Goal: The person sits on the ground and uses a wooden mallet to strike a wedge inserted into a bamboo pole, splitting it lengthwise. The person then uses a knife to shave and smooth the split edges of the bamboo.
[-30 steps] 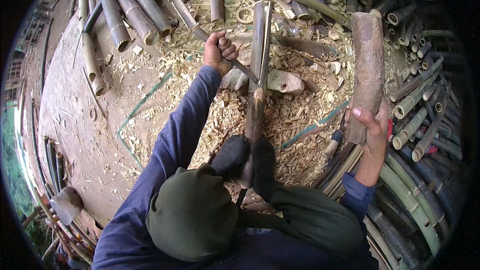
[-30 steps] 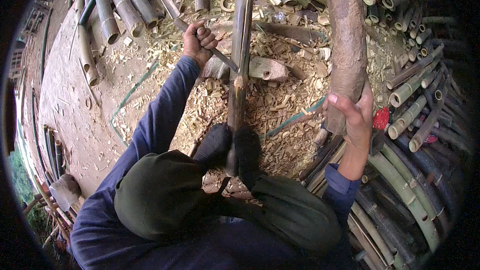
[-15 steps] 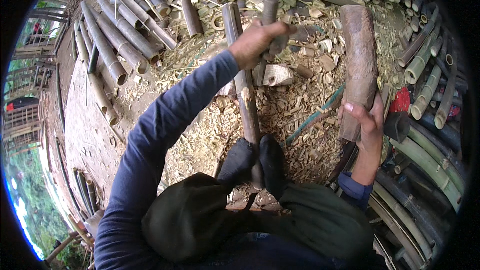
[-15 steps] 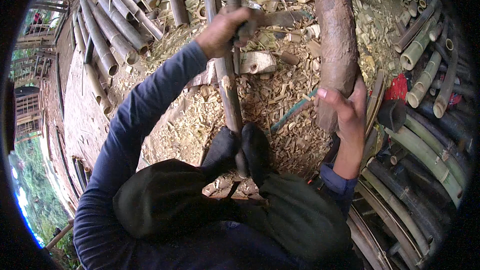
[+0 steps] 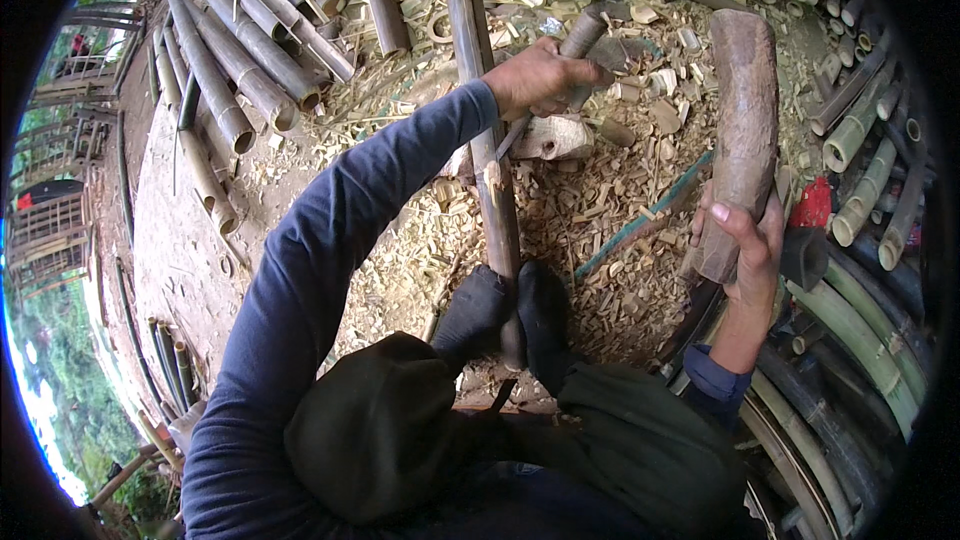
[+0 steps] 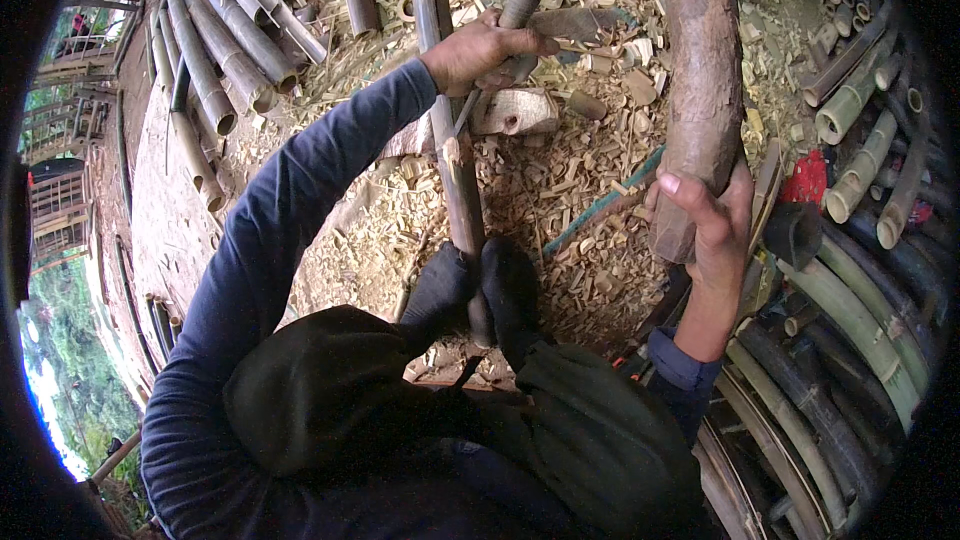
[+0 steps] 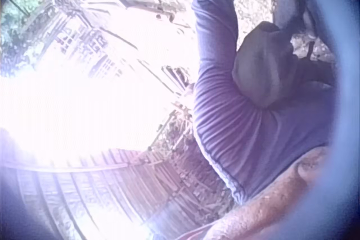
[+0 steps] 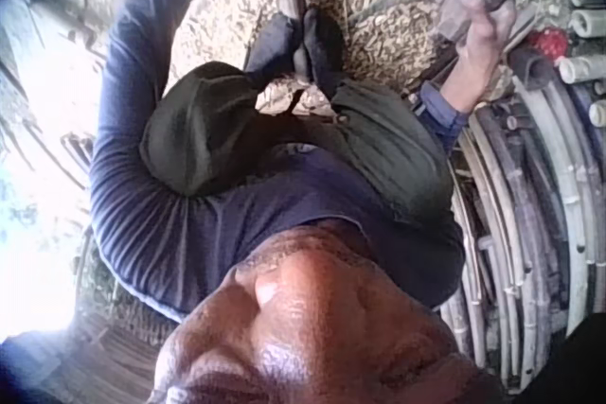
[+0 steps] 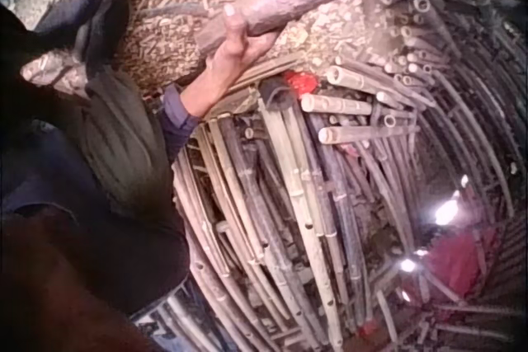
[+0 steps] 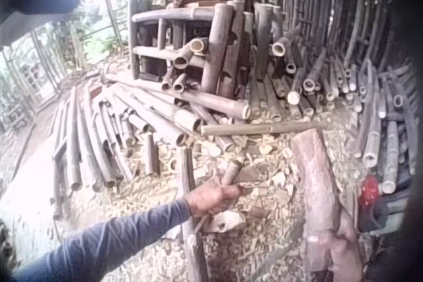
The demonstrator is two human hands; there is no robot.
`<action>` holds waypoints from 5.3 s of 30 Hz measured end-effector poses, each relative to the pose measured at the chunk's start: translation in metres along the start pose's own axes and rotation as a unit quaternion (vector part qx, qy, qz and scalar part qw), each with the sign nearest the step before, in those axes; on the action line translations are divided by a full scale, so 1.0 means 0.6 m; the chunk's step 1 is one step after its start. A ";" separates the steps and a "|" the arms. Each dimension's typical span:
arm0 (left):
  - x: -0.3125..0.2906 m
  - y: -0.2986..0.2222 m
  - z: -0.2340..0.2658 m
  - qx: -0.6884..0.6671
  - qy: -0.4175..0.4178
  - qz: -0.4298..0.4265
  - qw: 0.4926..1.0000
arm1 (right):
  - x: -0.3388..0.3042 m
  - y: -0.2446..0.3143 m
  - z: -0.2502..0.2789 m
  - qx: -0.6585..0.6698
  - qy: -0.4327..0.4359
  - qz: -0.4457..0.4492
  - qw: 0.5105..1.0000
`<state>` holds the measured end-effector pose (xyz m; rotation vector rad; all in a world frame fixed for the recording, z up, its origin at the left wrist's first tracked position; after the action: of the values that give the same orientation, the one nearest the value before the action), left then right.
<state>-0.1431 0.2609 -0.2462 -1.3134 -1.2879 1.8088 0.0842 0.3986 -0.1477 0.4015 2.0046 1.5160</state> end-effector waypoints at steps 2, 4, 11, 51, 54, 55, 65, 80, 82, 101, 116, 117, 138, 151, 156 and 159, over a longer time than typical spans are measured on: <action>0.008 0.004 0.012 0.068 -0.014 -0.033 0.997 | 0.001 0.004 -0.001 0.001 0.005 0.000 1.000; -0.003 -0.020 0.028 0.267 -0.093 -0.192 0.940 | 0.004 0.015 -0.009 0.011 0.013 0.000 1.000; -0.055 -0.017 0.003 0.589 -0.168 -0.359 0.704 | 0.063 0.272 -0.015 -0.049 0.002 0.257 0.965; -0.073 0.009 -0.016 -0.047 0.006 -0.015 0.999 | 0.045 0.078 -0.068 -0.016 0.031 0.050 0.998; -0.087 0.011 -0.004 -0.035 -0.067 0.020 0.997 | 0.044 0.078 -0.066 -0.012 0.026 0.042 0.999; -0.084 0.013 -0.008 -0.013 -0.045 -0.003 0.999 | 0.043 0.080 -0.068 -0.007 0.022 0.038 0.999; -0.060 -0.020 -0.020 0.214 -0.118 -0.238 0.940 | 0.089 0.183 -0.137 -0.197 0.136 0.262 0.935; -0.070 -0.019 -0.030 0.075 -0.041 -0.075 0.994 | 0.122 0.107 -0.140 -0.324 0.146 0.223 0.908; -0.077 0.013 -0.031 0.028 -0.033 -0.105 0.994 | 0.106 0.077 -0.194 -0.333 0.180 0.179 0.908; -0.276 0.246 0.237 -0.524 -0.410 -0.112 0.738 | 0.026 0.019 -0.064 -0.112 0.041 0.010 0.993; -0.250 0.233 0.196 -0.494 -0.403 -0.085 0.765 | 0.013 -0.007 -0.076 -0.129 0.054 -0.012 0.990; -0.252 0.231 0.195 -0.494 -0.407 -0.087 0.763 | 0.014 -0.009 -0.074 -0.131 0.057 -0.026 0.989; -0.257 0.072 0.126 -0.148 -0.485 -0.111 0.855 | 0.050 0.158 -0.550 -0.590 0.388 0.301 0.641; -0.226 0.094 0.134 -0.135 -0.510 -0.059 0.847 | 0.028 0.124 -0.517 -0.582 0.344 0.131 0.725; -0.242 0.109 0.140 -0.187 -0.509 -0.033 0.840 | 0.018 0.177 -0.498 -0.476 0.334 0.279 0.764; -0.241 0.132 0.149 -0.304 -0.487 -0.061 0.817 | 0.020 0.180 -0.429 -0.362 0.311 0.233 0.848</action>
<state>-0.1646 0.0747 -0.2567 -0.4291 -2.5828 2.1240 -0.0951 0.2406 -0.0029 0.0649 1.5988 2.8489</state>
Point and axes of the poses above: each hand's wrist, its own x-axis towards the middle knuckle, its own z-axis out of the back of the hand, y = z × x, the point moved 10 cm from there along x, towards the middle knuckle, and after that the axes turned 13 degrees about x, right-handed, at the moved point
